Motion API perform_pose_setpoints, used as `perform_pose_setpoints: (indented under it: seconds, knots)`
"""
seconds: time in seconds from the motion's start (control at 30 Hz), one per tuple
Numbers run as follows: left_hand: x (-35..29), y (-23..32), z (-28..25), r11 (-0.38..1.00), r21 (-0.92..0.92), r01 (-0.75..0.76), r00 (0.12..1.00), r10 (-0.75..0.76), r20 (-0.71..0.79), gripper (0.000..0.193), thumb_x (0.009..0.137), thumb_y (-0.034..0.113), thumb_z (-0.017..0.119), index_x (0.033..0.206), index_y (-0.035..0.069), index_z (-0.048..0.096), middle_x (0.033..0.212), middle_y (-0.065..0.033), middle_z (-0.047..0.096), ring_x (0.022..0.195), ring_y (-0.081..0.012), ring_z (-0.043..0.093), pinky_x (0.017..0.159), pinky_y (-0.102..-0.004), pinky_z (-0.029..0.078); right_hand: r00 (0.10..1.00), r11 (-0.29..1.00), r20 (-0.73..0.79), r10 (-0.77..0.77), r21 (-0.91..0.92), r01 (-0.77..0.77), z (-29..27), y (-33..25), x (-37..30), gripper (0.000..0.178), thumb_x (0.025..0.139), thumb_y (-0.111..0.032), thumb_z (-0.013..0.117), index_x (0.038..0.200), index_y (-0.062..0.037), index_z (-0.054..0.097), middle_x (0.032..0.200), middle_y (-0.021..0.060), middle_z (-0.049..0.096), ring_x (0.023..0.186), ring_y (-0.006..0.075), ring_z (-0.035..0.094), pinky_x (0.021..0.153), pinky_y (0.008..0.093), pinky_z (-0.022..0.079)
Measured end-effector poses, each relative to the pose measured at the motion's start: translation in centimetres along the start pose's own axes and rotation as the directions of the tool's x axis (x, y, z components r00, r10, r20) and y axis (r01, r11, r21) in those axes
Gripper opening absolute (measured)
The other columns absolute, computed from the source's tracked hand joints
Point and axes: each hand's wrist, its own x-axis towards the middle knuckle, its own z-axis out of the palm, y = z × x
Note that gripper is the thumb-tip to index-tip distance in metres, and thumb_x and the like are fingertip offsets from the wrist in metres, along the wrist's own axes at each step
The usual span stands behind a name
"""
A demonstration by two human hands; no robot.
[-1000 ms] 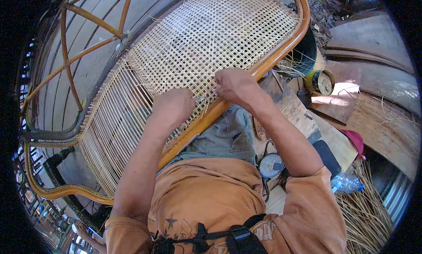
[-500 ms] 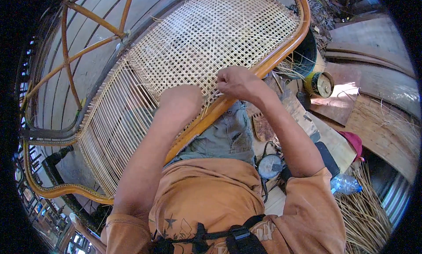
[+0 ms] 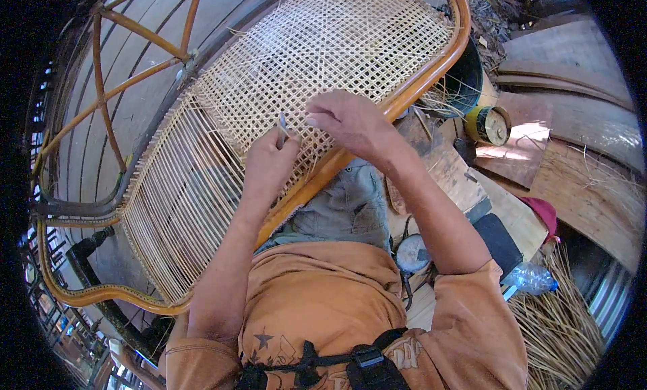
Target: Weaving and repairing a rattan chair frame using natural fiber strips.
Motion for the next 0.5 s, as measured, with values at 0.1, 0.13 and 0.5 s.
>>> perform_pose_setpoints:
  seconds: [0.1, 0.13, 0.5]
  knots:
    - [0.1, -0.7, -0.2, 0.994, -0.084, 0.073, 0.997, -0.071, 0.026, 0.027, 0.082, 0.027, 0.053, 0.082, 0.001, 0.06, 0.064, -0.013, 0.058, 0.059, -0.0248, 0.056, 0.061, -0.0364, 0.044, 0.989, 0.912, 0.078, 0.126, -0.402, -0.084, -0.3, 0.6, -0.7, 0.021, 0.086, -0.02, 0.052, 0.091, -0.0041, 0.063, 0.09, 0.0143, 0.064, 0.086, 0.0329, 0.06, 0.075, 0.0417, 0.048]
    - [0.2, -0.8, -0.2, 0.994, -0.081, 0.078, 0.997, -0.077, 0.021, 0.027, 0.082, 0.027, 0.053, 0.082, 0.001, 0.06, 0.064, -0.013, 0.058, 0.059, -0.0248, 0.056, 0.061, -0.0364, 0.044, 0.978, 0.842, 0.089, 0.187, -0.528, -0.113, -0.3, 0.6, -1.2, 0.018, 0.085, -0.02, 0.054, 0.09, -0.004, 0.062, 0.088, 0.0145, 0.063, 0.084, 0.0333, 0.06, 0.074, 0.0418, 0.048]
    - [-0.7, -1.3, -1.1, 1.0, 0.026, 0.018, 1.0, -0.017, -0.019, 0.025, 0.083, 0.026, 0.054, 0.082, 0.002, 0.061, 0.061, -0.0114, 0.057, 0.055, -0.022, 0.055, 0.058, -0.0359, 0.043, 0.911, 0.73, 0.14, 0.387, -0.65, -0.21, -0.7, 1.2, -1.2, 0.018, 0.081, -0.022, 0.058, 0.087, -0.0058, 0.062, 0.078, 0.016, 0.062, 0.078, 0.0349, 0.061, 0.069, 0.0451, 0.048]
